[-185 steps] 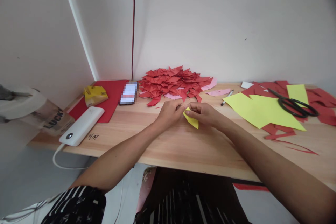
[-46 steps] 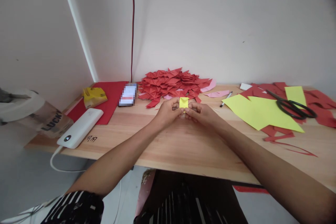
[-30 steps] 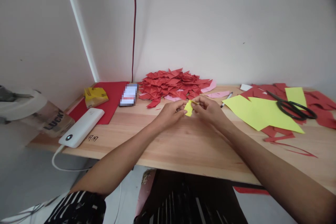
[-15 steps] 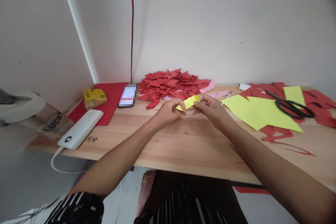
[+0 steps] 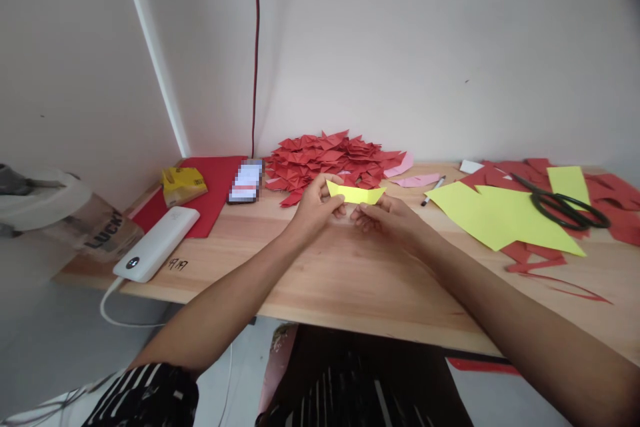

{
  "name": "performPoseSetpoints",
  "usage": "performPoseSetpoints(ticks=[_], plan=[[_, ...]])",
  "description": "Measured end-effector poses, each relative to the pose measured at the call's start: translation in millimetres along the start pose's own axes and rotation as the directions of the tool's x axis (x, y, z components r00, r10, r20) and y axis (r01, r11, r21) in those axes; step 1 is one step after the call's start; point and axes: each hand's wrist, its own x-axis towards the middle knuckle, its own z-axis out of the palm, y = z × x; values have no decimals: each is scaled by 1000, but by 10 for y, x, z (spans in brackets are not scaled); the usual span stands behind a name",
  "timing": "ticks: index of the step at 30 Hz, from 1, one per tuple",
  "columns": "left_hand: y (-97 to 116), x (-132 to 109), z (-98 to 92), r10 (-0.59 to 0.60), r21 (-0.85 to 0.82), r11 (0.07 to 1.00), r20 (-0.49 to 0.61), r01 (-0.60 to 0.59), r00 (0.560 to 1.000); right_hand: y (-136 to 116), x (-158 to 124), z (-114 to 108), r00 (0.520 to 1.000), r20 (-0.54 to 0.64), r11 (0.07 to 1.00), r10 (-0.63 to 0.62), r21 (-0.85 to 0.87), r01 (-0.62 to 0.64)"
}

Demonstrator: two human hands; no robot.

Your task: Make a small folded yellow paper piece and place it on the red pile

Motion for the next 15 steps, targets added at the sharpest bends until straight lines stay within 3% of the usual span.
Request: performPoseSetpoints(ticks=[4, 7, 10, 15], plan=[[48, 0, -8, 14, -10, 1000, -14, -15, 1000, -33, -22, -13, 993, 25, 978, -117, -170, 120], [63, 1, -14, 26, -1, 1000, -20, -26, 999, -60, -39, -29, 969, -22, 900, -246, -377, 220], [73, -8, -12, 29, 13, 999, -2, -29, 1000, -91, -56, -33, 920, -12, 780, -393, -534, 326], [109, -43, 4, 67, -7, 998, 53, -67, 996, -134, -83, -27, 830, 66, 618, -554, -636, 463]])
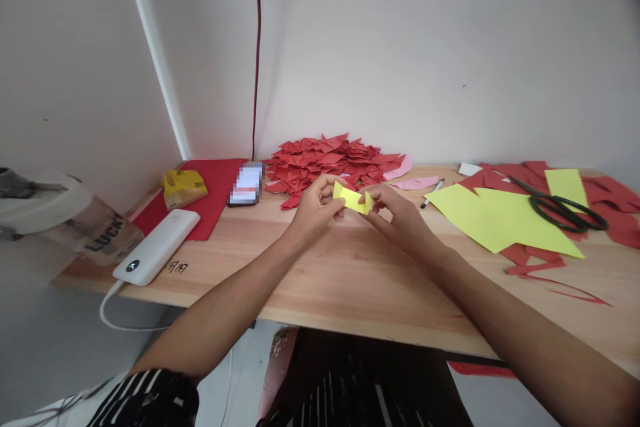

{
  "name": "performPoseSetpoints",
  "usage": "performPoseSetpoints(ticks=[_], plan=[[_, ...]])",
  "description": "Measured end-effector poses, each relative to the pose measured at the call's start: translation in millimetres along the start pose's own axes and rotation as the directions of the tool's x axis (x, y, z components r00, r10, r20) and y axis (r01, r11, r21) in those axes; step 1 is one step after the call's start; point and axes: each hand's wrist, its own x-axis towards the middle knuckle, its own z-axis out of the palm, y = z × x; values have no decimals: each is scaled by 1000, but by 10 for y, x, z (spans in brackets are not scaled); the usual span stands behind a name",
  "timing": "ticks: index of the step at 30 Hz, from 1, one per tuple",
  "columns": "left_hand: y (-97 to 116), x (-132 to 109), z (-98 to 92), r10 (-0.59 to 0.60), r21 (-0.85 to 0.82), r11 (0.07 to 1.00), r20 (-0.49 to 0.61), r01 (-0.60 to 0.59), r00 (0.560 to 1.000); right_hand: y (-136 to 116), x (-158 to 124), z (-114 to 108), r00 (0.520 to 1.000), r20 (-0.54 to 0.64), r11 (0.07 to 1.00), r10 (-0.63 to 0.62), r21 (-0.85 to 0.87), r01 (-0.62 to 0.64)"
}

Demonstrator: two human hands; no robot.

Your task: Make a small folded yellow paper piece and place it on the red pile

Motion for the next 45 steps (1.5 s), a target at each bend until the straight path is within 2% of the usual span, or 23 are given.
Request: performPoseSetpoints(ticks=[4, 7, 15, 17, 20, 23, 26, 30, 33, 36, 41, 45], plan=[[18, -17, 15, 5, -35, 999, 55, -3, 999, -25, -5, -30, 996, -49, 996, -74, -51, 72], [6, -21, 23, -11, -52, 999, 88, 16, 996, -22, -7, -40, 992, -44, 992, -117, -51, 115], [16, -15, 25, 47, -58, 997, 21, -46, 999, 30, 7, -33, 962, -127, 970, -243, -14, 243], [28, -16, 24, 44, -68, 997, 21, -43, 999, 11, 4, -52, 969, -129, 975, -212, 33, 218], [30, -17, 20, 35, -83, 996, 14, -34, 999, -18, -7, -77, 987, -130, 987, -90, 120, 106], [14, -11, 14, 29, -103, 994, 6, -28, 1000, -24, -17, -82, 992, -126, 991, -22, 128, 38], [-1, -7, 12, -5, -142, 990, 20, 8, 1000, -17, -22, -75, 991, -131, 994, -29, 100, 43], [-10, -17, 16, -101, -182, 976, 88, 116, 991, -17, -29, -69, 991, -130, 991, -21, 128, 38], [-18, -23, 18, -112, -191, 973, 112, 132, 987, -5, -30, -64, 994, -108, 990, 4, 138, 11], [-31, -16, 14, -107, -197, 973, 72, 120, 992, 22, -28, -49, 998, -68, 996, 12, 91, -6], [-52, 8, 3, -121, -199, 973, -5, 118, 993, 36, -20, -26, 994, 33, 994, -105, -17, 105], [-49, 5, 17, -154, -204, 968, -24, 146, 988, 49, -13, -24, 989, 20, 988, -146, -42, 147]])
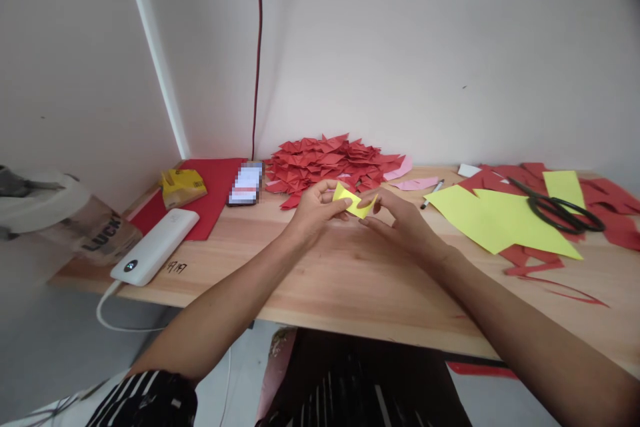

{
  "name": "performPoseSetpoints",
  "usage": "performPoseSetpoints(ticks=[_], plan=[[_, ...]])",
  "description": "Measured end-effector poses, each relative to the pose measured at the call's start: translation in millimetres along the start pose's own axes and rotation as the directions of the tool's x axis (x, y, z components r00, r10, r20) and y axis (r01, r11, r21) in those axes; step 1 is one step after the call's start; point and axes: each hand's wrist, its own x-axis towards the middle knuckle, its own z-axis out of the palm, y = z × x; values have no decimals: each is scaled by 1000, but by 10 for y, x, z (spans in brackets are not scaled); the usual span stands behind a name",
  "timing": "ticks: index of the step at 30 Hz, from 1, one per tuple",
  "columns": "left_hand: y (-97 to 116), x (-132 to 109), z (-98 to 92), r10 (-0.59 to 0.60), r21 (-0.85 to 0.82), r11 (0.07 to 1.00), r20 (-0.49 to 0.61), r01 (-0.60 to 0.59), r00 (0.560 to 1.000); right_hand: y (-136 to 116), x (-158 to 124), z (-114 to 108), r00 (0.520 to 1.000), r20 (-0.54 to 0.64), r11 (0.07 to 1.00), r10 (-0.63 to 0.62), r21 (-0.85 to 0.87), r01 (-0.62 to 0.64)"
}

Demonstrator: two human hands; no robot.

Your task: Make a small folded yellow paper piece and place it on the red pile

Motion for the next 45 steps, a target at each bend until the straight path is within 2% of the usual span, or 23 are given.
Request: performPoseSetpoints(ticks=[3, 6, 10, 13, 16, 21, 27, 29, 34, 37, 41, 45], plan=[[1, -13, 17, -52, -35, 998, -12, 51, 999, 33, -2, -4, 999, -30, 999, -43, 17, 43], [-18, -16, 24, -73, -54, 996, -9, 72, 997, 63, -6, -9, 997, -82, 1000, -16, 13, 17], [-64, -11, 22, -51, -5, 999, -11, 51, 999, 77, -9, 12, 984, -117, 991, 133, 49, -129], [-77, -19, 31, -37, 22, 999, -38, 37, 999, 73, -6, 54, 953, -137, 958, 269, 137, -250], [-57, -42, 48, -51, 7, 999, -54, 51, 997, 68, 0, 89, 927, -144, 925, 345, 222, -310], [-6, -72, 76, -119, -34, 992, -21, 118, 993, 94, 0, 105, 918, -120, 898, 379, 285, -334], [24, -72, 96, -145, 6, 989, -55, 146, 988, 127, 0, 133, 917, -83, 855, 390, 401, -328], [11, -62, 86, -151, -7, 989, -59, 151, 987, 108, 3, 123, 926, -90, 879, 367, 360, -313], [-56, -31, 47, -178, -47, 983, -37, 176, 983, 52, -6, 68, 969, -45, 967, 241, 93, -236], [-60, -32, 54, -185, -38, 982, -29, 184, 982, 49, -12, 74, 970, -70, 972, 232, 65, -228], [-27, -49, 85, -153, -6, 988, -52, 153, 987, 66, -10, 134, 949, -88, 933, 302, 232, -275], [-25, -57, 101, -129, -25, 992, -79, 127, 989, 67, 2, 195, 932, -60, 841, 358, 454, -294]])
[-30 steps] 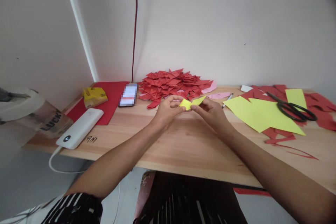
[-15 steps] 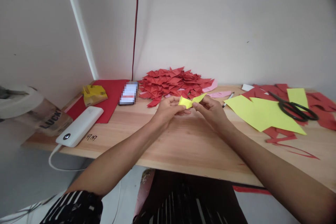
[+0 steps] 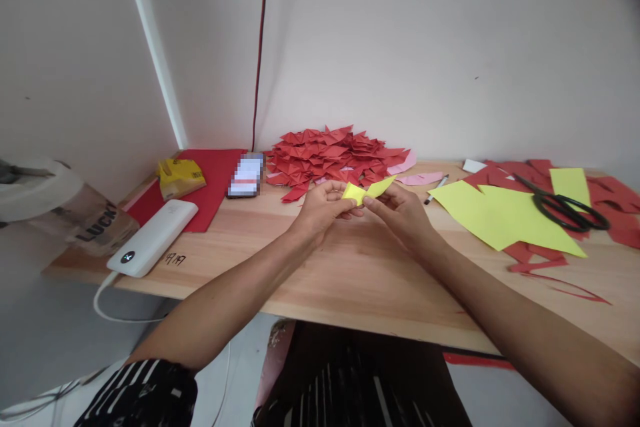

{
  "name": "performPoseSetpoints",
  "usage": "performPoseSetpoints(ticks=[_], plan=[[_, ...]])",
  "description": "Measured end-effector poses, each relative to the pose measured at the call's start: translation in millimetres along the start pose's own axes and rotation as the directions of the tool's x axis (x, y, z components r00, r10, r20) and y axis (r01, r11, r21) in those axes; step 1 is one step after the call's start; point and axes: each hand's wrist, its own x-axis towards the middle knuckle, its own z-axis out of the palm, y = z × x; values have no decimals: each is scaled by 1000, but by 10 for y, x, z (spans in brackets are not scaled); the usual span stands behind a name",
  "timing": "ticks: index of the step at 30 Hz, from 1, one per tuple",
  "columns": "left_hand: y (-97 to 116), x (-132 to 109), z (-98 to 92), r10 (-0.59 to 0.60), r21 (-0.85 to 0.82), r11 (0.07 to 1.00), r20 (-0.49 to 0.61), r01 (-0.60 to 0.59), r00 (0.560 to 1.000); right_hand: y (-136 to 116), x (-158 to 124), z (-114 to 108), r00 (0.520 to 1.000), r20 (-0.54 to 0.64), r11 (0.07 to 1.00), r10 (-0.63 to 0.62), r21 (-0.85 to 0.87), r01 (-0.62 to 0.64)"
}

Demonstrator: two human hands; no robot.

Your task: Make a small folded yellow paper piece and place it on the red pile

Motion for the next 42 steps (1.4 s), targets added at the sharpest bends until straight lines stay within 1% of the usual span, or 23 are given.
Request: performPoseSetpoints(ticks=[4, 8, 13, 17, 23, 26, 32, 35, 42], plan=[[-19, 2, 6, 8, -34, 999, -4, -8, 1000, -10, 4, 31, 998, 10, 991, 65, 114, -66], [-32, 9, 5, 15, -44, 999, -3, -15, 1000, -14, 11, 39, 997, 0, 985, 75, 157, -74], [-49, 7, -8, 37, -28, 999, 27, -36, 999, 7, 22, 36, 997, 1, 988, 71, 139, -71], [-55, -6, -18, 75, 25, 997, 39, -76, 996, 44, 34, 28, 997, 13, 987, 72, 141, -73], [-66, -9, -11, 106, 90, 990, 24, -107, 994, 49, 38, 33, 990, 51, 977, 130, 162, -137], [-68, -8, 1, 107, 78, 991, 6, -107, 994, 12, 40, 44, 987, 56, 969, 151, 187, -159], [-56, -30, 19, 95, 34, 995, -17, -94, 995, 8, 61, 31, 988, -22, 978, 151, 148, -146], [-65, -34, 22, 108, 34, 994, -15, -107, 994, 19, 63, 18, 986, -13, 975, 169, 148, -165], [-115, -5, 15, 125, 42, 991, 3, -125, 992, 52, 59, 1, 987, 4, 969, 159, 191, -157]])
